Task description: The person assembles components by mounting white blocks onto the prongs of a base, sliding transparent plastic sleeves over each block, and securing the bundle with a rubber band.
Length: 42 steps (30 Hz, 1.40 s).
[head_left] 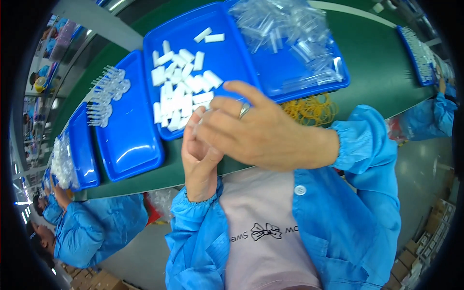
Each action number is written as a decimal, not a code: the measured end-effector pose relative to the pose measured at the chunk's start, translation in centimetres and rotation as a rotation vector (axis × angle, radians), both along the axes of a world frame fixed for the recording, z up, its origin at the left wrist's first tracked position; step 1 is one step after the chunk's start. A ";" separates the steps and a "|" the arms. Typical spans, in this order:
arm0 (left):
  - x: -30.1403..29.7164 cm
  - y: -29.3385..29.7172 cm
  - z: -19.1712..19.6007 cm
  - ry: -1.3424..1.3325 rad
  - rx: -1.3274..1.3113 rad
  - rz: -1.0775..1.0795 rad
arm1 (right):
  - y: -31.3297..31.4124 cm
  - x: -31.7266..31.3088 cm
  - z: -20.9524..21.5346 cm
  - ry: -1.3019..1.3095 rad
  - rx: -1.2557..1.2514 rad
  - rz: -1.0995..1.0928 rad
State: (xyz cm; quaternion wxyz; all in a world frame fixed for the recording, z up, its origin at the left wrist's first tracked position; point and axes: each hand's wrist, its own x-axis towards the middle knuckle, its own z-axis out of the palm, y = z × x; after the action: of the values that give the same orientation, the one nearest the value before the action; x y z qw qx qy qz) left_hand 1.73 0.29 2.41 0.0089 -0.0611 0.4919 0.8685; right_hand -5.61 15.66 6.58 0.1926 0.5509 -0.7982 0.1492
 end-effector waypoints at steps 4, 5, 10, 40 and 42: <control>-0.6 -0.3 -0.6 -0.067 0.109 0.047 | 2.6 -0.9 0.5 -0.058 -0.242 -0.020; -0.6 -0.8 -0.9 -0.083 0.084 0.010 | 4.0 -2.0 0.6 -0.098 -0.214 -0.094; -0.7 -1.2 -1.1 -0.095 0.174 -0.038 | 10.3 -8.5 -1.5 -0.011 0.141 -0.591; 0.2 -1.5 -0.5 0.315 -0.519 0.115 | 1.0 -1.0 2.8 -0.889 -0.597 0.149; 0.1 -1.5 -0.3 0.346 -0.553 0.206 | 0.7 -0.6 2.6 -0.899 -0.622 0.129</control>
State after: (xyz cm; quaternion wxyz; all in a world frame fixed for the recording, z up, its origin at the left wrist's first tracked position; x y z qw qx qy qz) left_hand 1.85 -1.24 2.07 -0.1793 0.0376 0.6943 0.6960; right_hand -6.24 16.34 9.20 -0.0232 0.3977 -0.6848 0.6103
